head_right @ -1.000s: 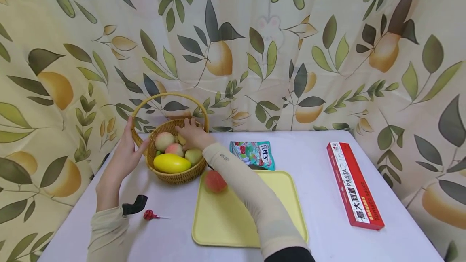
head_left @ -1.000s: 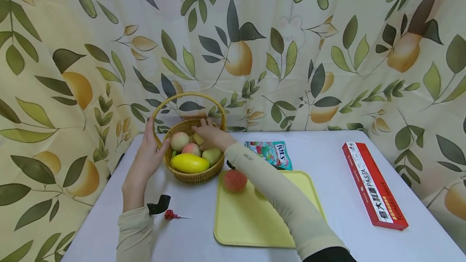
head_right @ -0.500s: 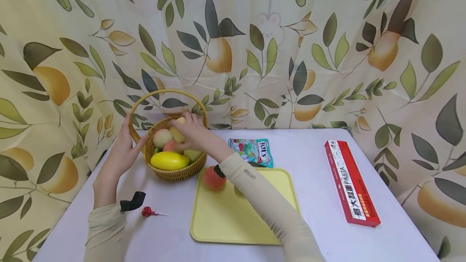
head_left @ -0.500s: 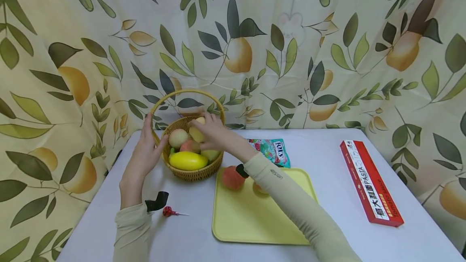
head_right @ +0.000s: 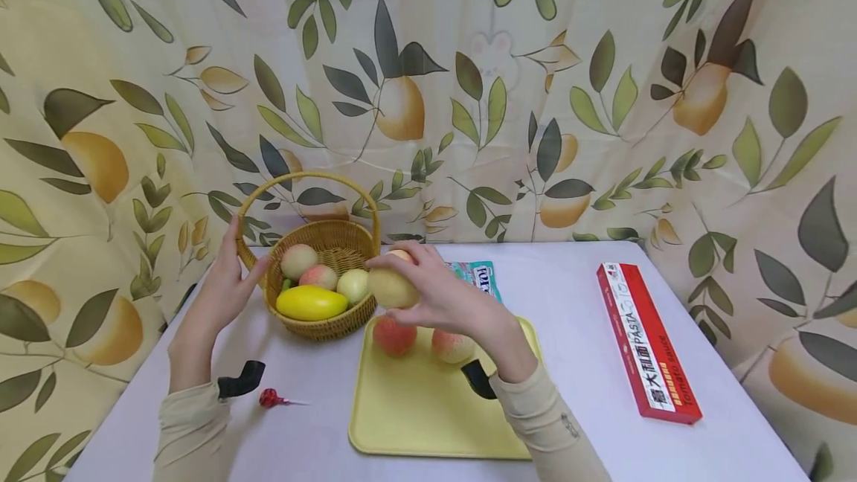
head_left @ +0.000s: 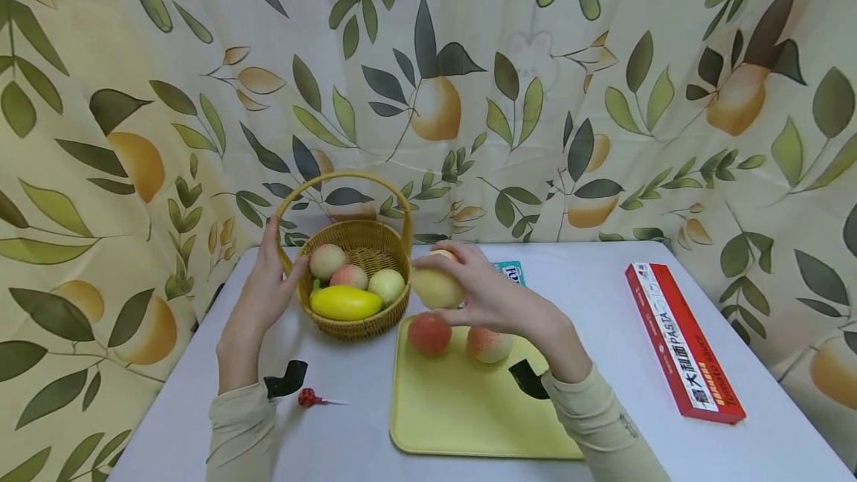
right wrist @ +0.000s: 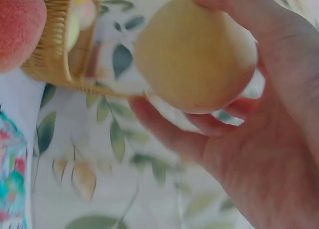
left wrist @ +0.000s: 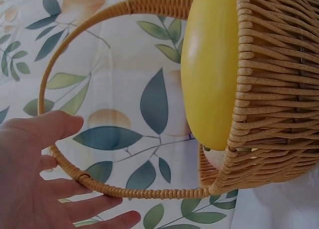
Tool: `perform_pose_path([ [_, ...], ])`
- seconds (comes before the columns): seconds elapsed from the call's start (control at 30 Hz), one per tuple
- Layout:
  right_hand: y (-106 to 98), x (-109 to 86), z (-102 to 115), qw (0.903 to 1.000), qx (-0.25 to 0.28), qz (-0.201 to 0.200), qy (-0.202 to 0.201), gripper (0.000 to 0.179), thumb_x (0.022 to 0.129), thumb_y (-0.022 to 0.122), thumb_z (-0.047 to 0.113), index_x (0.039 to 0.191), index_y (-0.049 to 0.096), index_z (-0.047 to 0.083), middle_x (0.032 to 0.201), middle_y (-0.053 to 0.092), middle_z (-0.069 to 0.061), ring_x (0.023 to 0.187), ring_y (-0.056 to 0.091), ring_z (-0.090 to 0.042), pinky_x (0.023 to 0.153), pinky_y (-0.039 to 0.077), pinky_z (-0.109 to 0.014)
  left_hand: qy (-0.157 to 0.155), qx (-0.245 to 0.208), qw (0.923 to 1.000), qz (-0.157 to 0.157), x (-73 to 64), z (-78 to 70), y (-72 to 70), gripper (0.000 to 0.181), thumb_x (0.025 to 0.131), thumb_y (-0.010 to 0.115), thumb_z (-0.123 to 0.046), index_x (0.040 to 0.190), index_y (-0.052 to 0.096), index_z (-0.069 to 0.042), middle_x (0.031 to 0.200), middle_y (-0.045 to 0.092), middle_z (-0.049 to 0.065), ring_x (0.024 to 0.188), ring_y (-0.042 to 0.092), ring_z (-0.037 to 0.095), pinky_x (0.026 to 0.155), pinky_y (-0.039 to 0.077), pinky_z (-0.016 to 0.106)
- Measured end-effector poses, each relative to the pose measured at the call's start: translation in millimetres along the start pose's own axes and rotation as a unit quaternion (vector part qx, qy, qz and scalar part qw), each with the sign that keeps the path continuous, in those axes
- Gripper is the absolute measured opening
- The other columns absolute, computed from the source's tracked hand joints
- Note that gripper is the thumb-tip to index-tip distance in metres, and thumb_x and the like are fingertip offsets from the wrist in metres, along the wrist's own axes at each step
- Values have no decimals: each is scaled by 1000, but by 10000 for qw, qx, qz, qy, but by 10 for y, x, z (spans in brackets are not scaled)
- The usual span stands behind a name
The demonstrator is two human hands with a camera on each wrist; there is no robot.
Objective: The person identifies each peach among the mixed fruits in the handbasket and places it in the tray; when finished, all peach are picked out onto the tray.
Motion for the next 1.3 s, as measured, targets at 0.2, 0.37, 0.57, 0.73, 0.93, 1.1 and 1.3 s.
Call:
perform_pose_path([
  [0.2,-372,-532,-327,9940,147,-424,1002,69,85,82,24,146,51,28,145,48,-8,118,56,-26,88,56,-39,-24,84,10000,10,-27,-22,9,91,107,44,-48,162,-23,-23,174,-7,16,151,24,56,116,27,76],
  [0.37,-764,-842,-553,9818,-82,-695,1768,72,85,83,23,147,48,22,139,48,-11,105,62,-30,84,58,-43,-3,22,10000,-19,-8,-32,16,91,108,47,-44,162,-23,-25,174,-8,14,153,22,55,115,25,78],
  [0.57,-964,-1012,-704,9703,-232,-767,2282,79,83,86,35,150,46,20,138,46,-17,119,46,-37,81,55,-46,-69,93,9999,-53,-14,-37,21,92,107,45,-49,162,-24,-25,175,-8,13,151,25,56,115,27,77],
  [0.73,-972,-1078,-827,9617,-279,-615,2655,81,81,85,43,148,47,19,137,45,-19,122,40,-41,81,50,-47,-87,108,9999,-25,-21,-61,34,92,107,46,-45,162,-25,-23,174,-9,15,151,23,57,114,27,77],
  [0.93,-884,-1128,-962,9521,-151,-130,3053,83,82,83,48,149,44,17,135,45,-20,122,39,-43,82,50,-49,-73,68,9999,-11,-19,-56,43,92,107,45,-47,161,-26,-25,174,-10,14,152,22,56,115,26,77],
  [1.1,-771,-1108,-1047,9515,-124,311,3058,82,82,82,46,146,44,13,129,52,-22,116,45,-42,80,53,-47,-142,22,9999,19,-32,-26,51,92,107,44,-50,160,-28,-29,174,-12,13,152,22,57,115,26,76],
  [1.3,-604,-1113,-1099,9449,110,804,3172,77,81,82,38,142,42,10,126,52,-22,113,47,-40,76,55,-43,-79,29,10000,38,-16,-20,38,92,107,44,-49,161,-27,-26,174,-12,13,152,21,56,115,26,77],
])
Point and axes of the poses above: each hand's wrist, its own x-axis towards the middle knuckle, its own y-axis out of the palm, z = x × y, the point moved 5 cm from there along x, towards the middle knuckle
